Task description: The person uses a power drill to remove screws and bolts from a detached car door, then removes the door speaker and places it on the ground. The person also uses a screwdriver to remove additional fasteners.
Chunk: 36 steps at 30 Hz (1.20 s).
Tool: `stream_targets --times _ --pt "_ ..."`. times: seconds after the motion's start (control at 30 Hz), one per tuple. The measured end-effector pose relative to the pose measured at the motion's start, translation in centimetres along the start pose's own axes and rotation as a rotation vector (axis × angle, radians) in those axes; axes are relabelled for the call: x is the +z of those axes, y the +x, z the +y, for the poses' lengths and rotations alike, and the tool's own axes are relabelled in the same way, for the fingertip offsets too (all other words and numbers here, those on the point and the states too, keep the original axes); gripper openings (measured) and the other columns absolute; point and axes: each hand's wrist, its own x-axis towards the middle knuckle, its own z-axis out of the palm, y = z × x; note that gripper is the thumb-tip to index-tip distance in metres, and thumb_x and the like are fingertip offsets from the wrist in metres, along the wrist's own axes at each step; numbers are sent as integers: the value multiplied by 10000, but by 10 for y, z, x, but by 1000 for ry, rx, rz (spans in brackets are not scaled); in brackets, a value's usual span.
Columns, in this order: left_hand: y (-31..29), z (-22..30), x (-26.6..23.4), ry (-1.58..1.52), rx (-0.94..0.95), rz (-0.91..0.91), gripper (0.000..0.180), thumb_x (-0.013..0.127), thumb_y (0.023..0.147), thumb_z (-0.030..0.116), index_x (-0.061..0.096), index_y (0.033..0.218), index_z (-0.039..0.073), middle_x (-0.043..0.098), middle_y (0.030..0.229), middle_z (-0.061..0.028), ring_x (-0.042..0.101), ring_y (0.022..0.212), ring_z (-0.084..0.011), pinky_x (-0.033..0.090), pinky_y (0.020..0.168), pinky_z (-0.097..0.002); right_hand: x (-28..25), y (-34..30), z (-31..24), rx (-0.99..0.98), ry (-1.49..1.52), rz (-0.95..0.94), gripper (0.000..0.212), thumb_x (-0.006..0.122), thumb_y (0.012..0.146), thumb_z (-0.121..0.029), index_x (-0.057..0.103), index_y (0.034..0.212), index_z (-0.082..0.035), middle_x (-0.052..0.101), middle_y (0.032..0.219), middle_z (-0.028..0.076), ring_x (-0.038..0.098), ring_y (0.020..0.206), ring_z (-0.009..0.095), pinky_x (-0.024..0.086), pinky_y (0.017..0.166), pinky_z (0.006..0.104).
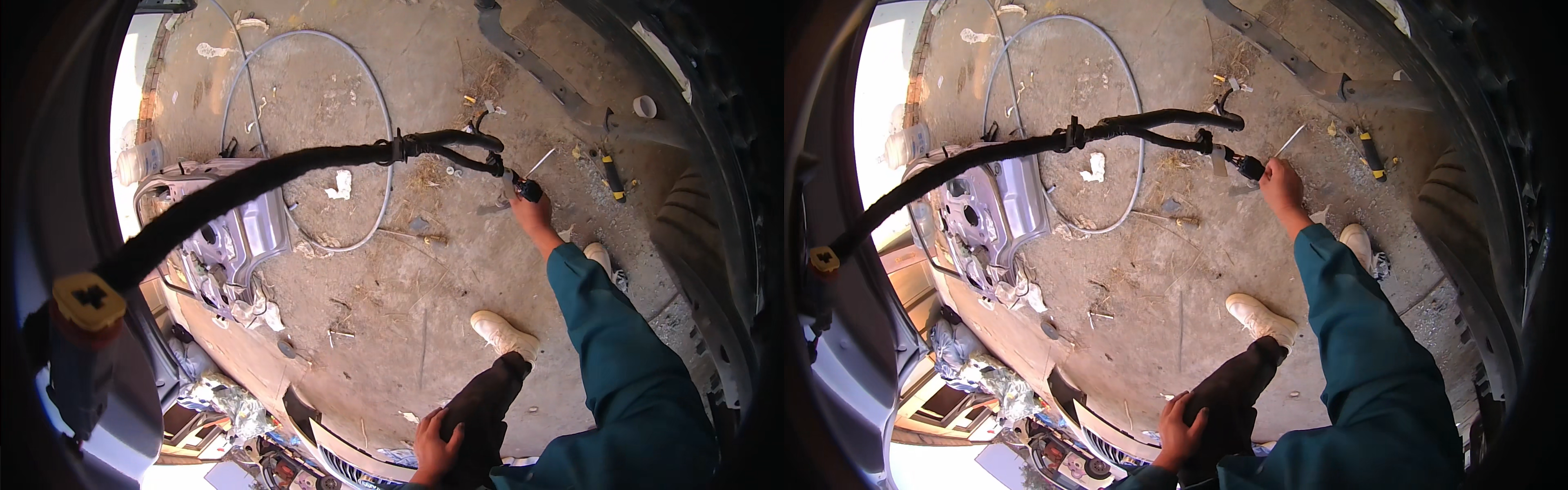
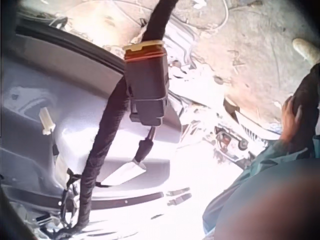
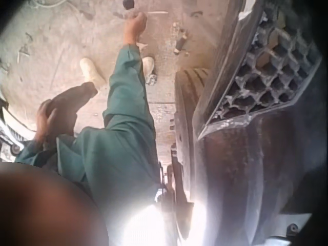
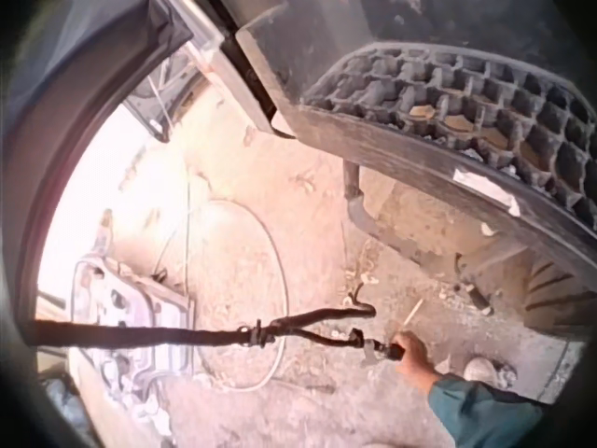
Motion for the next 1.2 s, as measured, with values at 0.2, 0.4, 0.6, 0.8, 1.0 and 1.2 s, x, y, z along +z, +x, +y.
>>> stream_targets --times 0.2,0.4,0.6,0.8,1.0,1.2 --pt "-1 -13 -1 -34 -15 -7 539 825 941 366 726 1370 55 695 1407 -185 650 1300 -400 515 1120 -485 35 -23 -4 185 -6 193 368 865 900 -351 671 1037 -70 728 993 155 715 1033 403 578 868 532" --pt "-1 -17 -3 -70 -14 -1 539 817 947 341 716 1373 26 692 1405 -225 655 1313 -421 511 1139 -485 31 5 -42 405 -137 -329 604 822 910 -401 613 1308 2 691 1323 252 689 1217 464 579 1010 562" --pt "-10 -26 6 -82 -31 33 535 816 952 362 723 1376 50 698 1406 -191 656 1281 -404 512 1111 -494 37 -38 -74 111 -79 -336 454 780 904 -298 598 1201 -6 708 1230 261 691 1173 475 578 953 575" --pt "-6 -25 2 -55 -36 41 537 814 951 355 720 1375 39 696 1407 -205 656 1283 -416 512 1117 -494 87 -115 -114 -587 -214 -604 376 765 898 -187 653 1224 -38 535 1491 217 527 1389 450 538 1043 581" --pt "-5 -10 0 -70 -97 74 534 806 952 343 722 1365 15 701 1399 -220 656 1303 -424 509 1135 -487 154 -128 -109 -772 -561 -583 300 673 965 -171 849 1187 -72 472 1669 164 448 1486 401 492 1065 519" --pt "-9 -14 6 -74 -104 55 552 801 956 399 723 1375 49 695 1405 -185 640 1317 -405 503 1132 -494 96 -124 -101 -682 -520 -761 267 717 933 -193 863 1094 -38 603 1469 139 518 1386 365 513 1043 465"
